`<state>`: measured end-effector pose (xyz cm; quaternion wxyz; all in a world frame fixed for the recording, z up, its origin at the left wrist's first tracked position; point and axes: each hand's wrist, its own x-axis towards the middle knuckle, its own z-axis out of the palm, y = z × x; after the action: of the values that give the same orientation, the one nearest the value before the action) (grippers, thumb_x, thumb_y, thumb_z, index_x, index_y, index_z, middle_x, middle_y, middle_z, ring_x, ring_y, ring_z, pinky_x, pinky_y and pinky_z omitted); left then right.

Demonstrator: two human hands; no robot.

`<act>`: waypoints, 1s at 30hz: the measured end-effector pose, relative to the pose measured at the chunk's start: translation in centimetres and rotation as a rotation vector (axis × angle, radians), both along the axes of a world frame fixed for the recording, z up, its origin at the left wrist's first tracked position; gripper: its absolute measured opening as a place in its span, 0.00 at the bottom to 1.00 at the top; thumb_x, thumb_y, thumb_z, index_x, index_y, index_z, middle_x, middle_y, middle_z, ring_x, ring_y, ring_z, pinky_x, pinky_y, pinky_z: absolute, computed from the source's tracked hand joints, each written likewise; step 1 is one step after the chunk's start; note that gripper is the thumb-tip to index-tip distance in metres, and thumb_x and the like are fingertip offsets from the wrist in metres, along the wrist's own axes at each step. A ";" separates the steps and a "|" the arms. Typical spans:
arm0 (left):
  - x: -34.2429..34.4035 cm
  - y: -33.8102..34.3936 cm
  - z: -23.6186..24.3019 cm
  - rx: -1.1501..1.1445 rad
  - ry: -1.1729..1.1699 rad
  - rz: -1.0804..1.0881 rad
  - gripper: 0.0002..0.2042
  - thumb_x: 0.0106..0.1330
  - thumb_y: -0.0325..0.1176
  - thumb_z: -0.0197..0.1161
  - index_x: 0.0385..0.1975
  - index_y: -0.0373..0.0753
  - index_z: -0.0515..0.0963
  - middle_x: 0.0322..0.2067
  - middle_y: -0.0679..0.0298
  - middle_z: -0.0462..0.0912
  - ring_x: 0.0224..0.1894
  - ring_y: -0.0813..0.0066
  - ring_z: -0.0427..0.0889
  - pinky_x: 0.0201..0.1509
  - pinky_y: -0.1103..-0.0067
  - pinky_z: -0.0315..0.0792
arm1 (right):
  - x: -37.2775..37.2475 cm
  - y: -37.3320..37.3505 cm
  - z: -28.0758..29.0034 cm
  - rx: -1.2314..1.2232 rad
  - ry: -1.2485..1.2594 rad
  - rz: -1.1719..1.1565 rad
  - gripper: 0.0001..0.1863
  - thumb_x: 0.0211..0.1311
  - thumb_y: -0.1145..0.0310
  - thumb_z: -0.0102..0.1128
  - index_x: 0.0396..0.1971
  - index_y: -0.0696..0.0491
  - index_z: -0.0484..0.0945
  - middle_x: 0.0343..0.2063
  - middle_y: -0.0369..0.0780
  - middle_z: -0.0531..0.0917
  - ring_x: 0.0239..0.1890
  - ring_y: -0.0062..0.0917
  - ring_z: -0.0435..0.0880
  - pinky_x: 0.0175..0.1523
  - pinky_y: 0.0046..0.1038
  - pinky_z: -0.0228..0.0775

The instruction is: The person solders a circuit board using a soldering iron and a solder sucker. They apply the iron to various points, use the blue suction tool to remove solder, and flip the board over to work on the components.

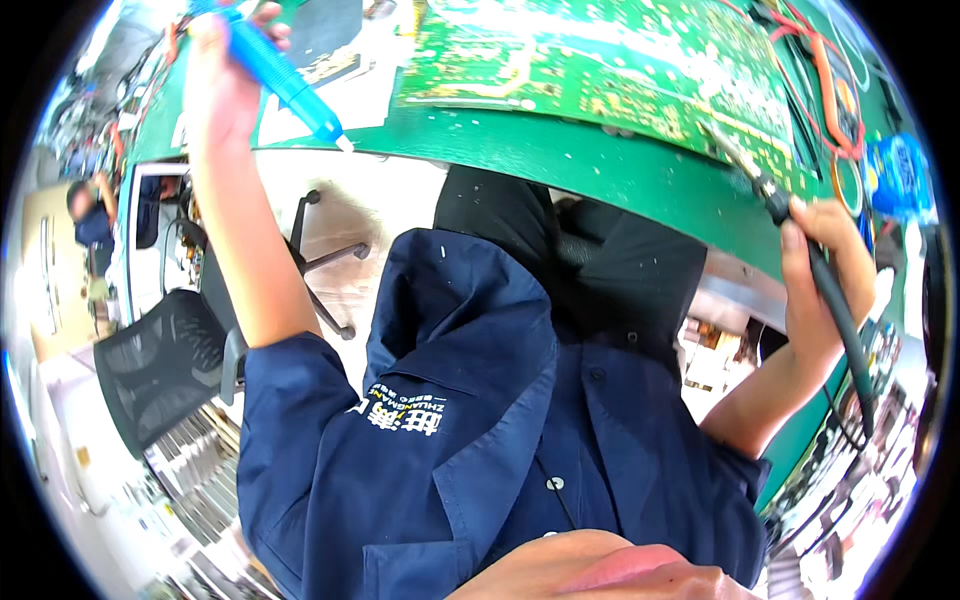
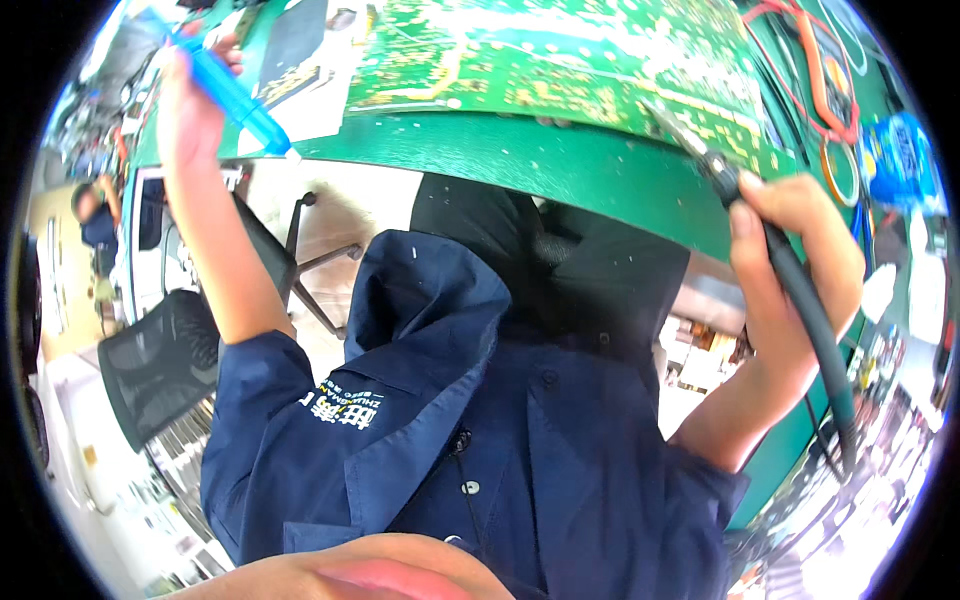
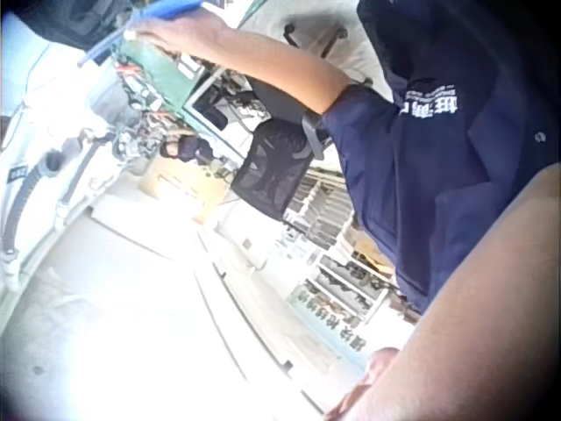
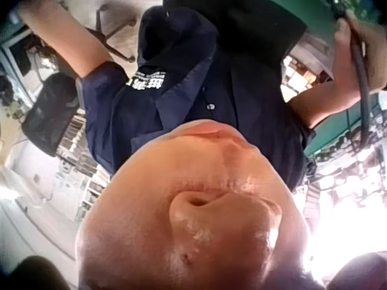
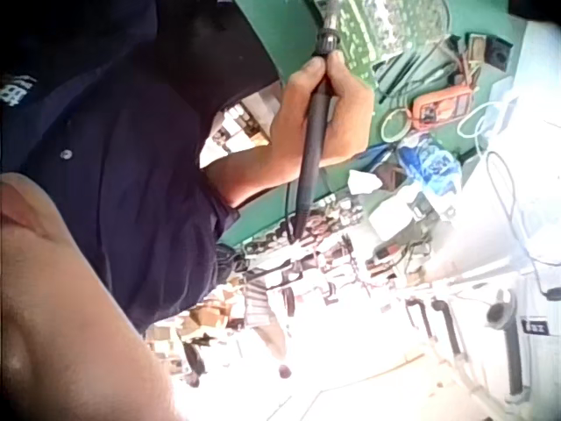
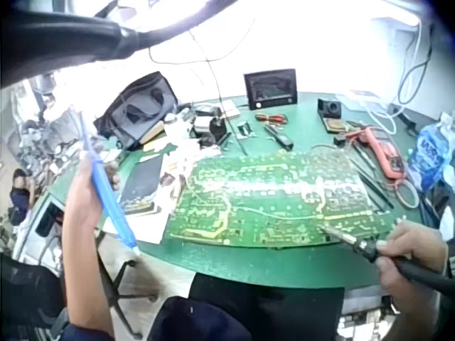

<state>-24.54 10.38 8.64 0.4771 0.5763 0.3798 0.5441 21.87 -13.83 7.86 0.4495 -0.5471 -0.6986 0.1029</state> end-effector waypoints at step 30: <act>30.6 -6.4 1.4 0.188 -0.632 -0.313 0.25 0.69 0.60 0.50 0.34 0.39 0.66 0.22 0.66 0.69 0.23 0.75 0.69 0.28 0.79 0.66 | 0.9 0.1 -0.4 0.062 0.019 0.073 0.11 0.44 0.89 0.59 0.31 0.66 0.78 0.24 0.45 0.79 0.27 0.25 0.76 0.33 0.22 0.64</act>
<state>6.01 3.94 10.03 0.5933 0.4721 0.0694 0.6483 22.75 -13.68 7.42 0.4688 -0.5060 -0.7167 0.1028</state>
